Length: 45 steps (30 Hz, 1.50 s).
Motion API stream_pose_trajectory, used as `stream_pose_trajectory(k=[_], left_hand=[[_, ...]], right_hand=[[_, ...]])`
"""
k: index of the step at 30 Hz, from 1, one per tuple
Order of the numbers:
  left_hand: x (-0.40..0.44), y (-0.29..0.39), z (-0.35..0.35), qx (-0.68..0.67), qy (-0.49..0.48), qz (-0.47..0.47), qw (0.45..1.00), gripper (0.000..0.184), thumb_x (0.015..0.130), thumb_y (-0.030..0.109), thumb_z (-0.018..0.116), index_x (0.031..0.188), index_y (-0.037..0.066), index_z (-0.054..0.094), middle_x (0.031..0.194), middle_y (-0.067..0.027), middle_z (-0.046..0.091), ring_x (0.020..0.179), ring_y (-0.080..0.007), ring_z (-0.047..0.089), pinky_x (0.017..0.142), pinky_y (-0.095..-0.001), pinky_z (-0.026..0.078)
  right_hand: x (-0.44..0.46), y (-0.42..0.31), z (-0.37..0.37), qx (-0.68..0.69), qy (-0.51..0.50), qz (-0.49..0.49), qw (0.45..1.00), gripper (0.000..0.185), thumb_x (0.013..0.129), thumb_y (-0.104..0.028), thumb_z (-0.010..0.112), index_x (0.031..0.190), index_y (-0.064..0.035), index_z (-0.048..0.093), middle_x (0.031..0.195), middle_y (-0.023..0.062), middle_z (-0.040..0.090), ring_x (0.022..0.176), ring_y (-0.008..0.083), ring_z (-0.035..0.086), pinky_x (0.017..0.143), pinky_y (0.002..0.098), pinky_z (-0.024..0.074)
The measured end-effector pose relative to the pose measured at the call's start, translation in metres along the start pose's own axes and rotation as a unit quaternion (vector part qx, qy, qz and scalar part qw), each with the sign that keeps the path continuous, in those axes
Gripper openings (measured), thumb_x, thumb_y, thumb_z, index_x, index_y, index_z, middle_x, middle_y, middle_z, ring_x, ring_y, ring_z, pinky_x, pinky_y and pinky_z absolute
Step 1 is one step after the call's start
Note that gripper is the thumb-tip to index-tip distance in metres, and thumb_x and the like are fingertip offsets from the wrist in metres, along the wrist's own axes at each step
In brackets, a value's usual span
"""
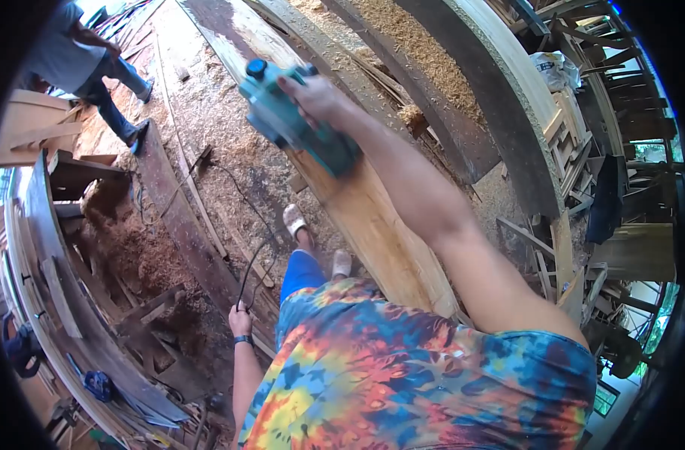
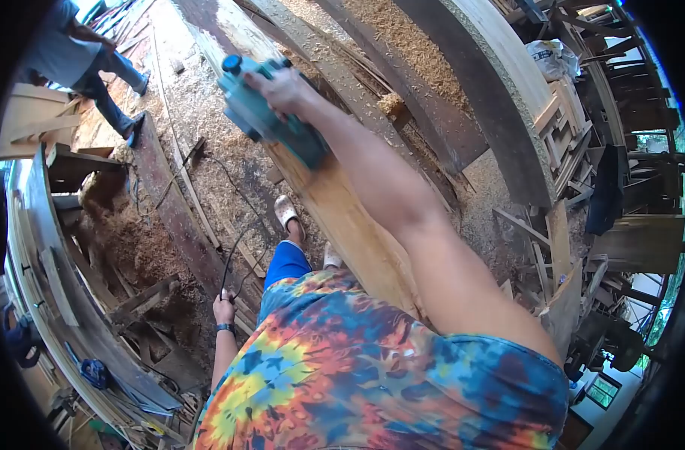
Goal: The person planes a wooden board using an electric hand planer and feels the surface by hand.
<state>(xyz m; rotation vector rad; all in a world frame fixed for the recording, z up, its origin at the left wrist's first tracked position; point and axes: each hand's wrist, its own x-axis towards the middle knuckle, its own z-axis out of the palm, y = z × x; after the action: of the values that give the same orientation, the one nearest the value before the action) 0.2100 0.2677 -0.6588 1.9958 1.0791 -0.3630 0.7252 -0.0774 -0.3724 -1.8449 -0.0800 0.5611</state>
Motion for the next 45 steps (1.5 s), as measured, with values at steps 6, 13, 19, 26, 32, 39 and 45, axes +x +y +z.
stream_pose_trajectory(k=[6,13,19,26,32,39,45], left_hand=[[0.009,-0.052,0.02,0.074,0.003,0.002,0.997,0.049,0.104,0.043,0.053,0.083,0.0,0.063,0.072,-0.0114,0.06,0.064,-0.02,0.061,0.057,-0.0361,0.049],[-0.061,0.112,0.03,0.241,-0.139,0.056,0.959,0.051,0.102,0.051,0.049,0.106,0.003,0.067,0.105,-0.0305,0.067,0.106,-0.0488,0.062,0.087,-0.0516,0.048],[-0.048,0.134,0.05,0.18,-0.149,0.113,0.966,0.051,0.102,0.049,0.05,0.101,0.001,0.066,0.097,-0.0306,0.068,0.098,-0.0501,0.063,0.081,-0.0534,0.049],[0.016,0.075,0.027,0.146,-0.092,0.071,0.982,0.05,0.103,0.046,0.05,0.094,-0.001,0.065,0.091,-0.0287,0.068,0.09,-0.0455,0.065,0.079,-0.0489,0.048],[0.041,0.06,0.004,0.049,-0.071,0.023,0.996,0.043,0.105,0.036,0.05,0.085,0.0,0.062,0.072,-0.0155,0.06,0.069,-0.0261,0.056,0.067,-0.0417,0.044],[0.034,0.081,-0.006,-0.006,-0.059,0.014,0.998,0.047,0.106,0.043,0.05,0.081,0.005,0.061,0.065,-0.0035,0.053,0.06,-0.0137,0.049,0.056,-0.0326,0.039],[0.018,0.072,-0.011,-0.106,-0.065,-0.044,0.991,0.04,0.104,0.04,0.054,0.093,0.003,0.067,0.075,-0.003,0.059,0.063,-0.0131,0.055,0.057,-0.0288,0.047]], right_hand=[[-0.239,0.068,-0.026,-0.111,0.009,-0.008,0.994,0.058,0.098,-0.057,0.055,0.107,-0.0004,0.067,0.089,0.0187,0.07,0.08,0.0307,0.066,0.076,0.0423,0.0515],[-0.456,0.148,-0.055,-0.11,0.046,0.054,0.991,0.067,0.091,-0.066,0.06,0.103,0.0001,0.066,0.08,0.0176,0.066,0.071,0.0295,0.067,0.068,0.0381,0.0521],[-0.429,0.152,-0.057,-0.136,0.031,0.07,0.988,0.068,0.089,-0.067,0.062,0.099,-0.0002,0.065,0.073,0.0176,0.063,0.067,0.0292,0.067,0.064,0.0388,0.0513],[-0.267,0.08,-0.026,-0.128,0.042,-0.018,0.991,0.058,0.095,-0.059,0.059,0.102,-0.0026,0.069,0.08,0.0166,0.069,0.074,0.0277,0.069,0.069,0.0392,0.0526],[-0.1,0.035,0.012,-0.113,0.1,-0.113,0.982,0.057,0.094,-0.062,0.057,0.099,-0.0079,0.074,0.085,0.0185,0.073,0.081,0.0336,0.071,0.074,0.0437,0.0543],[0.051,-0.037,0.027,-0.004,0.067,0.031,0.997,0.063,0.092,-0.073,0.053,0.072,-0.0144,0.064,0.051,0.0018,0.05,0.039,0.0165,0.047,0.036,0.0348,0.035],[-0.04,0.007,0.001,-0.039,0.013,-0.037,0.998,0.062,0.099,-0.061,0.053,0.071,-0.0059,0.057,0.053,0.0045,0.056,0.043,0.013,0.054,0.043,0.0309,0.0443]])
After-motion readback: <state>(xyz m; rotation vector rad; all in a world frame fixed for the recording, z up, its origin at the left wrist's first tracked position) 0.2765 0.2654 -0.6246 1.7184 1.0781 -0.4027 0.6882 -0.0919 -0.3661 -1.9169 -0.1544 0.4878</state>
